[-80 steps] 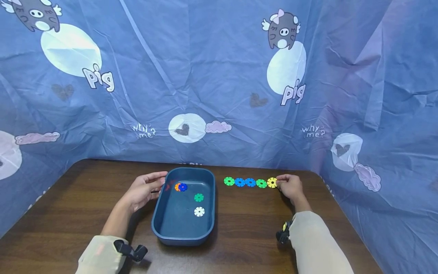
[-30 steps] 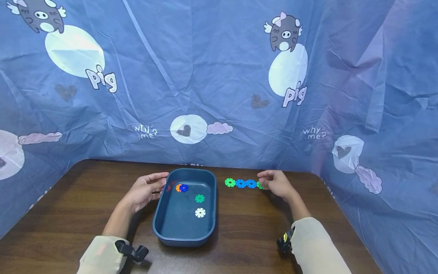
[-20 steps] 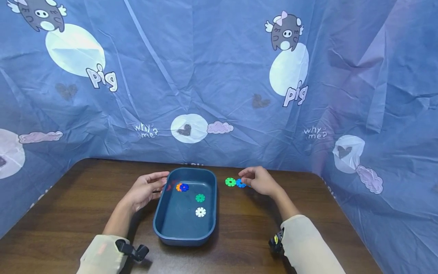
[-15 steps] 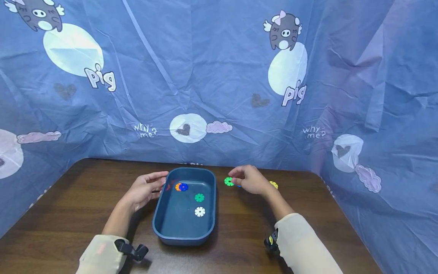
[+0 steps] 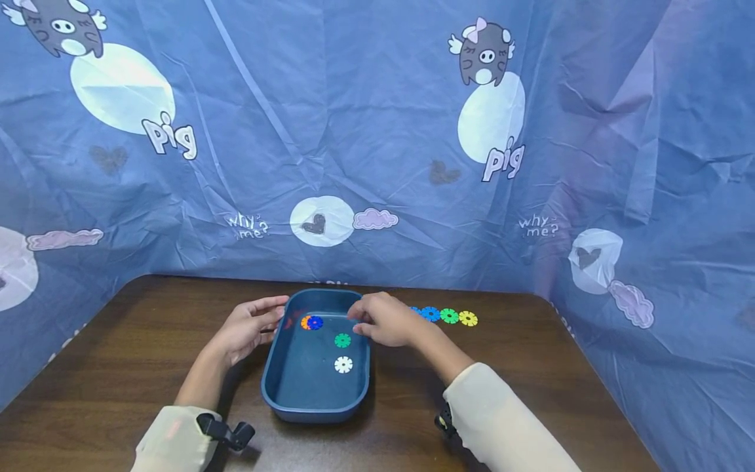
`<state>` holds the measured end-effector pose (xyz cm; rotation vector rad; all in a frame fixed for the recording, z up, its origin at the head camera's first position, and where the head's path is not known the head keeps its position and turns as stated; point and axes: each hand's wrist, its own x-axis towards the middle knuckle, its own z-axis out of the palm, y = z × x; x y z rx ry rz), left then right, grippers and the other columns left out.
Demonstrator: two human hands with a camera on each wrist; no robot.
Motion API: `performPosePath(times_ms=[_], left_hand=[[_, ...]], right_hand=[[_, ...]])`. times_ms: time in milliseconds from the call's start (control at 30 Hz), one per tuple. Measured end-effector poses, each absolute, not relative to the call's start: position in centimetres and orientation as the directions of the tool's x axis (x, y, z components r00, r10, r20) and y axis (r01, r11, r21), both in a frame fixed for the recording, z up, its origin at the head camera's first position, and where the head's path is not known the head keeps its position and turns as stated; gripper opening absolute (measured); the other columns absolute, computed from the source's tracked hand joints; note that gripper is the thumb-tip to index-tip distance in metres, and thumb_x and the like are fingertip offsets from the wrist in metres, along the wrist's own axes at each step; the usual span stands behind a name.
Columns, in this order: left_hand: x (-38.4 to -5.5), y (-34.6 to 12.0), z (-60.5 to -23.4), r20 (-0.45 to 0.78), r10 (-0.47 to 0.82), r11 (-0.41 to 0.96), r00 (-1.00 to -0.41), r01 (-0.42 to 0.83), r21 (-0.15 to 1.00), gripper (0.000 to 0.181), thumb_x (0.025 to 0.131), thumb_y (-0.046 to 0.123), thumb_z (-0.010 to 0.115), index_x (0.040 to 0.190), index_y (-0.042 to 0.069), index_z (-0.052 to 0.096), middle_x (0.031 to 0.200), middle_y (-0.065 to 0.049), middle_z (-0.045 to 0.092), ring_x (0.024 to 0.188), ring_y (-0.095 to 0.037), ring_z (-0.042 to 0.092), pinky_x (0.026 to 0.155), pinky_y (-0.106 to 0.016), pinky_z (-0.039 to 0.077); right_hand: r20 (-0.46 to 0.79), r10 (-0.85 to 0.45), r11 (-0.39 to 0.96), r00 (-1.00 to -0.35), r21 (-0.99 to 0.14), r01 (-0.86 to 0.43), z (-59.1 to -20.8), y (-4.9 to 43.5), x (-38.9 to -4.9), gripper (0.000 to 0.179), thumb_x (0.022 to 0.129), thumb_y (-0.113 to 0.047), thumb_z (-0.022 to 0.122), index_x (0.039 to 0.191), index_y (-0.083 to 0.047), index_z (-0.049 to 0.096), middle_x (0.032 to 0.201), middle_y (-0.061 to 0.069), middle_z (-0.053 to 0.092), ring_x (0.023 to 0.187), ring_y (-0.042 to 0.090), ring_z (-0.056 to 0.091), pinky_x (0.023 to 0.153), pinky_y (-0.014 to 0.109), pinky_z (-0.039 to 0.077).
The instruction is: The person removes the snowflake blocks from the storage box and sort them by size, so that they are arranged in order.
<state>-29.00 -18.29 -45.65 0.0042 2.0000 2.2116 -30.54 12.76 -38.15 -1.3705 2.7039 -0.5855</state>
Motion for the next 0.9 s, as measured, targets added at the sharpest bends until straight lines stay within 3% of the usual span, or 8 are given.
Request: performPosePath(times_ms=[233,633,900], left_hand=[[-28.9,-18.4,-45.5,-0.106,0.124,-0.085,-0.987,-0.117,0.989,0.044,0.105,0.010,0.058,0.146,-0.003,0.049,0.108,-0.006,0.063,0.090,-0.015,0.065,0.076,-0.030,0.057],[-29.0,-18.3,-45.6,-0.106,0.120,-0.092,-0.987,-0.118,0.989,0.043,0.105,0.008,0.058,0.146,-0.004,0.050,0.107,-0.006,0.063,0.089,-0.014,0.065,0.075,-0.029,0.057],[-29.1,-18.3,-45.6,-0.110,0.116,-0.095,-0.987,-0.121,0.988,0.042,0.105,0.007,0.058,0.145,-0.004,0.051,0.106,-0.005,0.062,0.091,-0.016,0.067,0.076,-0.029,0.058]], right_hand=[[-0.003,-0.833,0.534,-0.553,-0.262,-0.804,-38.7,10.1,-30.3,0.025,0.096,-0.012,0.073,0.120,-0.007,0.075,0.115,0.007,0.072,0.107,0.020,0.065,0.094,0.036,0.054],[-0.249,-0.805,0.583,-0.538,-0.166,-0.796,-40.3,7.1,-30.7,0.031,0.088,-0.017,0.083,0.118,-0.017,0.076,0.110,-0.004,0.071,0.101,0.011,0.064,0.089,0.028,0.054],[-0.271,-0.791,0.598,-0.549,-0.145,-0.789,-41.0,6.2,-30.9,0.031,0.085,-0.025,0.086,0.114,-0.020,0.076,0.102,-0.007,0.069,0.094,0.007,0.061,0.087,0.028,0.053]])
